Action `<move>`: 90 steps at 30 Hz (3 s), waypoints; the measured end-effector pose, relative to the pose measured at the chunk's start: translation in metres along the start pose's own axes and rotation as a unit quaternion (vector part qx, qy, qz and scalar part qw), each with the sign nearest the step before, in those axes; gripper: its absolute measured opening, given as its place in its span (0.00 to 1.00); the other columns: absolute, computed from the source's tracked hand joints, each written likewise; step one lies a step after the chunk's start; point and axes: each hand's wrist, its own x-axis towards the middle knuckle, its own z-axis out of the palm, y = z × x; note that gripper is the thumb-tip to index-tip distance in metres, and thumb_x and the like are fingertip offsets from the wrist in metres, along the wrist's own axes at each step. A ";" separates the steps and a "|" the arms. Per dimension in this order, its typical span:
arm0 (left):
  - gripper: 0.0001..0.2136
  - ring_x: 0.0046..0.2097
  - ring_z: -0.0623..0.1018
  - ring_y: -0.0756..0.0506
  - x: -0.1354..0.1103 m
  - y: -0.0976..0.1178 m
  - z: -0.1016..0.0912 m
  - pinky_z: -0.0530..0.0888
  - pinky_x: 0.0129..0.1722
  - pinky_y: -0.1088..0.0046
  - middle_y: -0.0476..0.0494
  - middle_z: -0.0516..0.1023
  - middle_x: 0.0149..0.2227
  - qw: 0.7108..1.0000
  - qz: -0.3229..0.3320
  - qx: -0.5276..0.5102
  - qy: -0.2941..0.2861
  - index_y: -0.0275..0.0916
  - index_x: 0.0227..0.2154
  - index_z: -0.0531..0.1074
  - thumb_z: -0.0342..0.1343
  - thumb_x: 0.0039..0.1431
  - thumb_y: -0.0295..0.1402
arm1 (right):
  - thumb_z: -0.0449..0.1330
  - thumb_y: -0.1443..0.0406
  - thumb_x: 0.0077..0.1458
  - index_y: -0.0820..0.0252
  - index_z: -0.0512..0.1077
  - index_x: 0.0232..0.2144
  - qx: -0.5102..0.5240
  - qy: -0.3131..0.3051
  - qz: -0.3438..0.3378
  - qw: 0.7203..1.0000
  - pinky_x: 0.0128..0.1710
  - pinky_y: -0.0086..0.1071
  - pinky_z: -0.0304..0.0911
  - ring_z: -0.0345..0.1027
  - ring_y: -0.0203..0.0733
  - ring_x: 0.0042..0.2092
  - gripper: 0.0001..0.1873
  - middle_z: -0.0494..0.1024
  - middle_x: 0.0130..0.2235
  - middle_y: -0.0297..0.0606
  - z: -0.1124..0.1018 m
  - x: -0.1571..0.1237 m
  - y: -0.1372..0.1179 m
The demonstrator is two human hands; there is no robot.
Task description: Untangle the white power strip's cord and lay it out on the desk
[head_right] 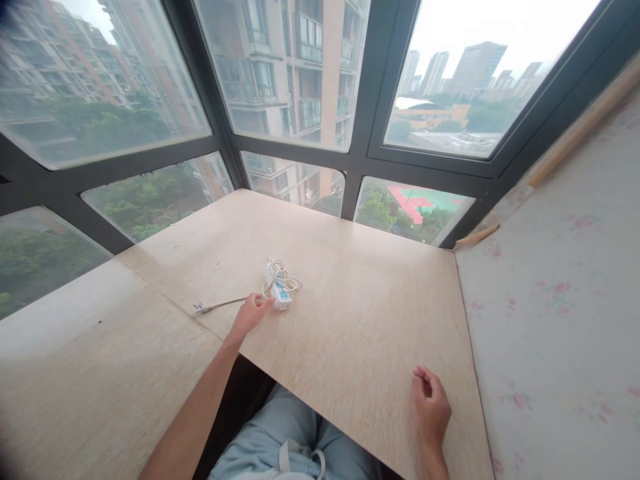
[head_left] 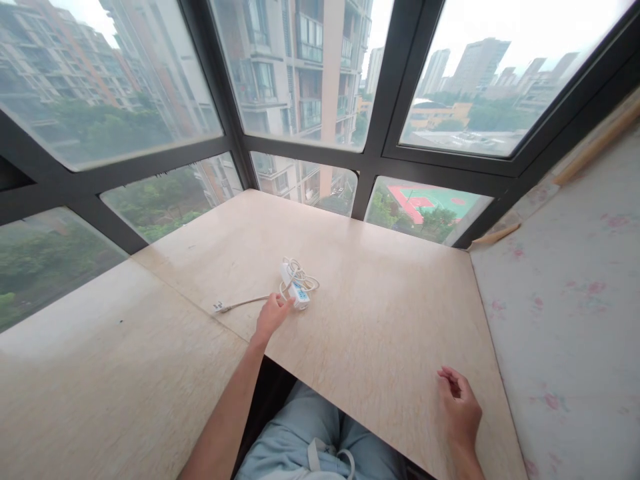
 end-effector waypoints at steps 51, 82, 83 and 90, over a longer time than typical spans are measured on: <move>0.20 0.37 0.79 0.40 -0.169 0.010 0.107 0.71 0.36 0.67 0.41 0.79 0.38 0.955 0.226 -0.035 -0.189 0.39 0.46 0.68 0.55 0.57 0.48 | 0.61 0.63 0.55 0.50 0.64 0.59 0.155 -0.244 -0.135 0.948 0.53 0.45 0.66 0.68 0.46 0.53 0.28 0.72 0.53 0.41 0.051 -0.050 -0.092; 0.11 0.29 0.77 0.46 -0.100 0.008 0.050 0.68 0.32 0.72 0.45 0.79 0.25 0.968 0.211 -0.075 -0.116 0.39 0.25 0.74 0.53 0.56 0.39 | 0.54 0.61 0.62 0.55 0.74 0.33 -0.009 -0.211 -0.333 0.919 0.45 0.41 0.61 0.65 0.46 0.40 0.10 0.75 0.35 0.40 0.019 0.001 -0.144; 0.11 0.29 0.76 0.46 -0.100 0.008 0.048 0.67 0.32 0.72 0.45 0.78 0.25 0.968 0.209 -0.084 -0.115 0.39 0.24 0.74 0.53 0.56 0.39 | 0.57 0.59 0.60 0.55 0.74 0.32 0.053 -0.190 -0.275 0.941 0.46 0.41 0.62 0.65 0.45 0.39 0.09 0.74 0.34 0.38 0.012 0.005 -0.136; 0.14 0.24 0.69 0.49 -0.093 -0.007 0.055 0.64 0.26 0.74 0.50 0.71 0.20 0.972 0.106 -0.171 -0.122 0.38 0.23 0.70 0.53 0.55 0.44 | 0.67 0.61 0.50 0.55 0.71 0.28 0.517 -0.127 0.063 0.844 0.54 0.52 0.64 0.69 0.38 0.37 0.08 0.74 0.34 0.30 0.003 -0.001 -0.101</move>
